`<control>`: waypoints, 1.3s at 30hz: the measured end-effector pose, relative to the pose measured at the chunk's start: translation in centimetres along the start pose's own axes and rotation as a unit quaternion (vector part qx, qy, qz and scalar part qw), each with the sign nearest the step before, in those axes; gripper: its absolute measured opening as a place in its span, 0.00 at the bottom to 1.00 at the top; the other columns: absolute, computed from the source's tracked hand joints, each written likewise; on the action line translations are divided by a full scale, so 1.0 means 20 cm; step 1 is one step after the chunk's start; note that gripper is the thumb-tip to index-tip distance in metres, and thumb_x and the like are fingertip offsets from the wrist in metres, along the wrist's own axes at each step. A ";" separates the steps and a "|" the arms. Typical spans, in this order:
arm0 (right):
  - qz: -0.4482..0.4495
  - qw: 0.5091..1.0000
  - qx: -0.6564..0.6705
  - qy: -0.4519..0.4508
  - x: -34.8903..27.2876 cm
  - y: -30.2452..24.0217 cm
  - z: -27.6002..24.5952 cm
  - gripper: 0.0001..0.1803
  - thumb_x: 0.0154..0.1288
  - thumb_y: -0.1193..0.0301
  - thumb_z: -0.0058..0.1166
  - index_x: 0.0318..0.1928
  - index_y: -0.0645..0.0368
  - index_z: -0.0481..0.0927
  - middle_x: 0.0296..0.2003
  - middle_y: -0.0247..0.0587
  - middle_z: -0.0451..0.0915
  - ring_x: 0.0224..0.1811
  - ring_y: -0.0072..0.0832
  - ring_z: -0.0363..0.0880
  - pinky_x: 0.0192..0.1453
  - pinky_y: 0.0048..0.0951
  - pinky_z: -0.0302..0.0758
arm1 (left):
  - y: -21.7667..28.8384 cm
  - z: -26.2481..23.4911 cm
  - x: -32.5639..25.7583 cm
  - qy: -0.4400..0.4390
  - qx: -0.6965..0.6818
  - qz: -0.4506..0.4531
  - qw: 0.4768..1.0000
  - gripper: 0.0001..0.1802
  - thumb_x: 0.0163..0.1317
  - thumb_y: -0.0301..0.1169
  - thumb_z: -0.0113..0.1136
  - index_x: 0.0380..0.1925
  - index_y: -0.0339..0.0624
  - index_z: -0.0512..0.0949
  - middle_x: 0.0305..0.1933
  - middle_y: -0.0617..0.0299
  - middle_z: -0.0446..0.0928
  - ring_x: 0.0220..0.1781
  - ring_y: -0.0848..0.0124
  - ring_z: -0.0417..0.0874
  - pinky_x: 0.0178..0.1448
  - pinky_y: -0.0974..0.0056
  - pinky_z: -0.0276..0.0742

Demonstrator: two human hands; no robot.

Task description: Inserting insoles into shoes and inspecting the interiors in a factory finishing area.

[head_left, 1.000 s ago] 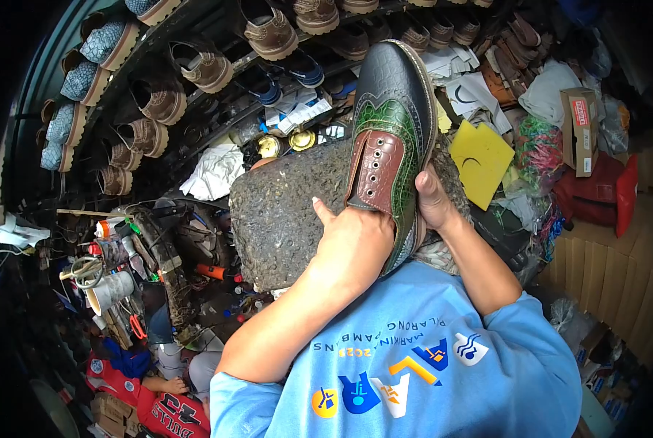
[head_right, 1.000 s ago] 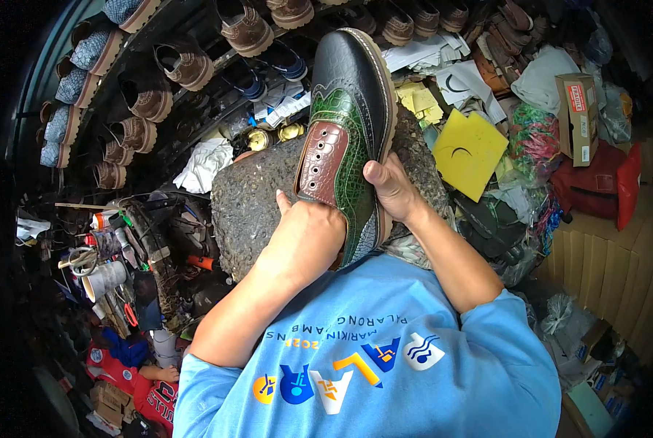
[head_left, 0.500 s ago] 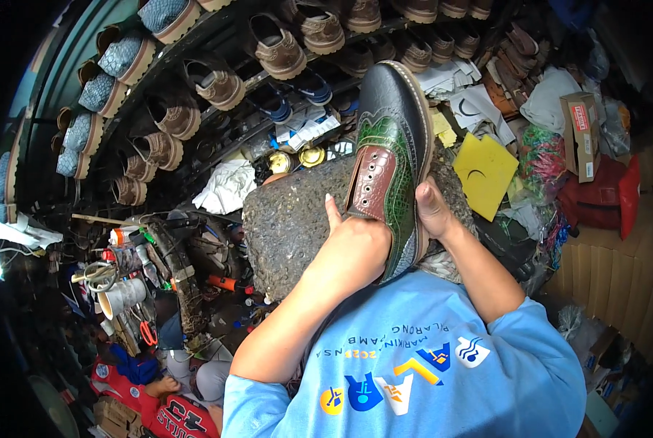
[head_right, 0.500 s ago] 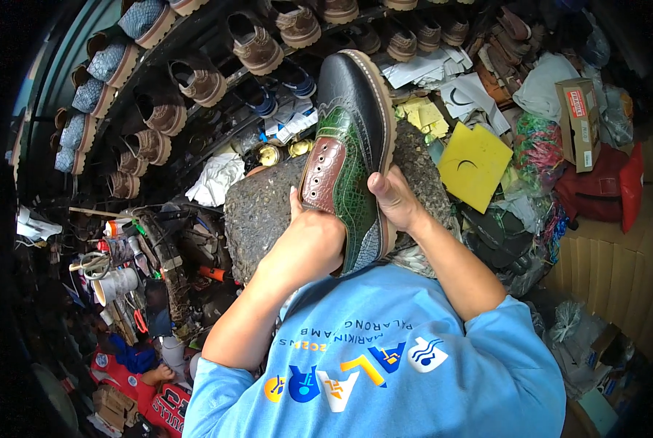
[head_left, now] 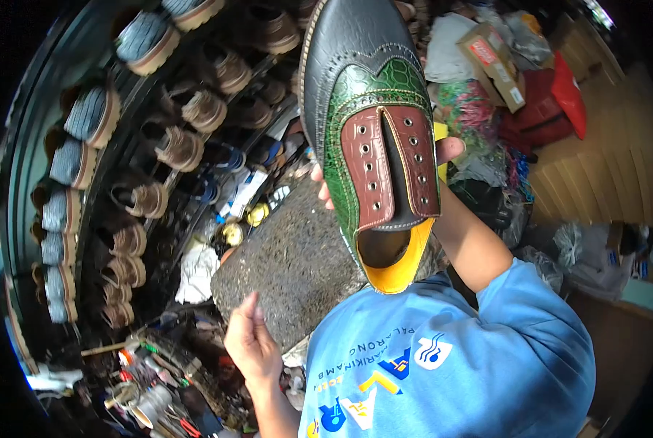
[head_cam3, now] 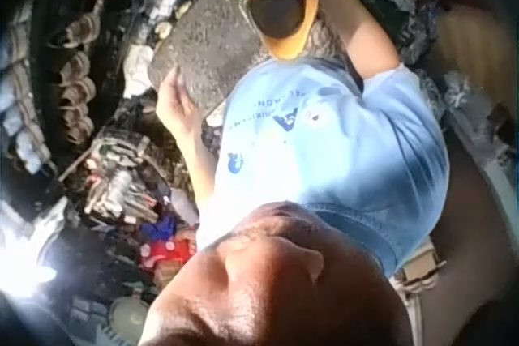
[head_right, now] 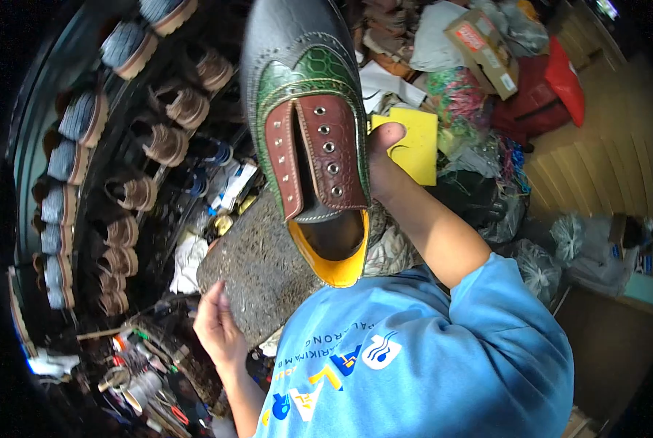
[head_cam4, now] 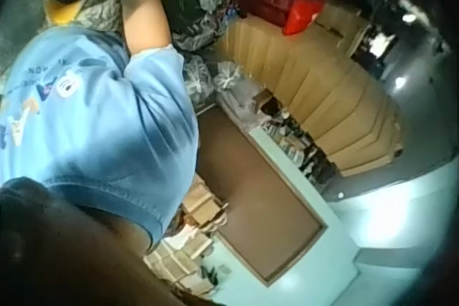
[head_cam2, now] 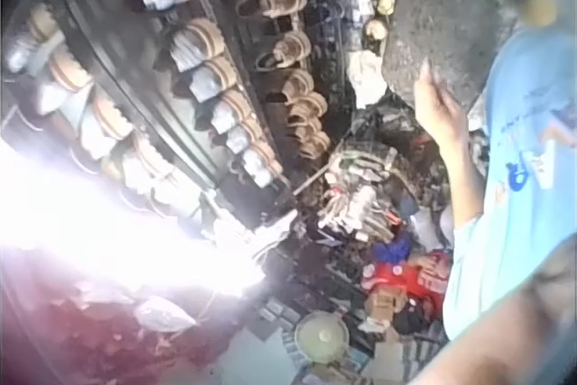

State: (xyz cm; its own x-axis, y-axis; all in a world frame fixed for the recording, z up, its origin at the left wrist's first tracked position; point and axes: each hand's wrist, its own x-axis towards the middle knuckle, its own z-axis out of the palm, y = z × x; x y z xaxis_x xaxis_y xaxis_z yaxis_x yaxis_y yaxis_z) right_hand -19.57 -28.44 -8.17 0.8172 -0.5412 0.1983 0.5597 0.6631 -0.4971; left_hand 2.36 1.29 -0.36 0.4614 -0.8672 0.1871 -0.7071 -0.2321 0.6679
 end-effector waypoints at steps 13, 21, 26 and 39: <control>-0.107 0.981 -0.160 0.020 0.08 -0.21 0.32 0.75 0.33 0.19 0.58 0.75 0.62 0.64 0.69 0.49 0.76 0.67 0.36 0.80 0.70 0.46 0.80 | 0.34 0.10 0.08 0.047 -0.146 0.279 0.948 0.21 0.54 0.19 0.71 0.49 0.42 0.81 0.50 0.43 0.86 0.29 0.60 0.84 0.31 0.63 0.76; -0.113 0.971 -0.204 0.040 0.11 -0.13 0.42 0.75 0.33 0.19 0.59 0.75 0.62 0.65 0.68 0.49 0.76 0.67 0.35 0.79 0.70 0.44 0.80 | 0.60 0.19 0.16 -0.192 0.062 0.226 0.953 0.41 0.58 0.23 0.69 0.71 0.29 0.63 0.54 0.35 0.82 0.41 0.47 0.89 0.43 0.53 0.87; -0.105 0.969 -0.214 0.067 0.09 -0.10 0.47 0.75 0.34 0.19 0.60 0.75 0.62 0.65 0.68 0.48 0.76 0.67 0.34 0.79 0.70 0.43 0.80 | 0.59 0.18 0.10 -0.257 -0.029 0.166 0.951 0.44 0.60 0.24 0.68 0.73 0.24 0.58 0.52 0.34 0.78 0.30 0.48 0.87 0.35 0.48 0.84; -0.055 0.937 -0.288 0.191 0.06 -0.07 0.51 0.71 0.39 0.19 0.62 0.71 0.65 0.68 0.62 0.43 0.80 0.63 0.29 0.80 0.69 0.36 0.79 | 0.59 -0.02 0.22 -0.260 0.231 0.320 0.881 0.35 0.59 0.31 0.61 0.69 0.36 0.70 0.67 0.42 0.76 0.28 0.64 0.85 0.30 0.61 0.88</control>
State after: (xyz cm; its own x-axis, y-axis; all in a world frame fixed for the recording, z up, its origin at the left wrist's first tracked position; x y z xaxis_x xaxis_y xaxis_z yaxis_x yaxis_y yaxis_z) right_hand -17.91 -24.70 1.44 0.5894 -0.8077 0.0133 0.3799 0.2626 -0.8870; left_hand -3.68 -5.17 8.54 -0.3337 -0.9426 -0.0162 -0.9318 0.3271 0.1574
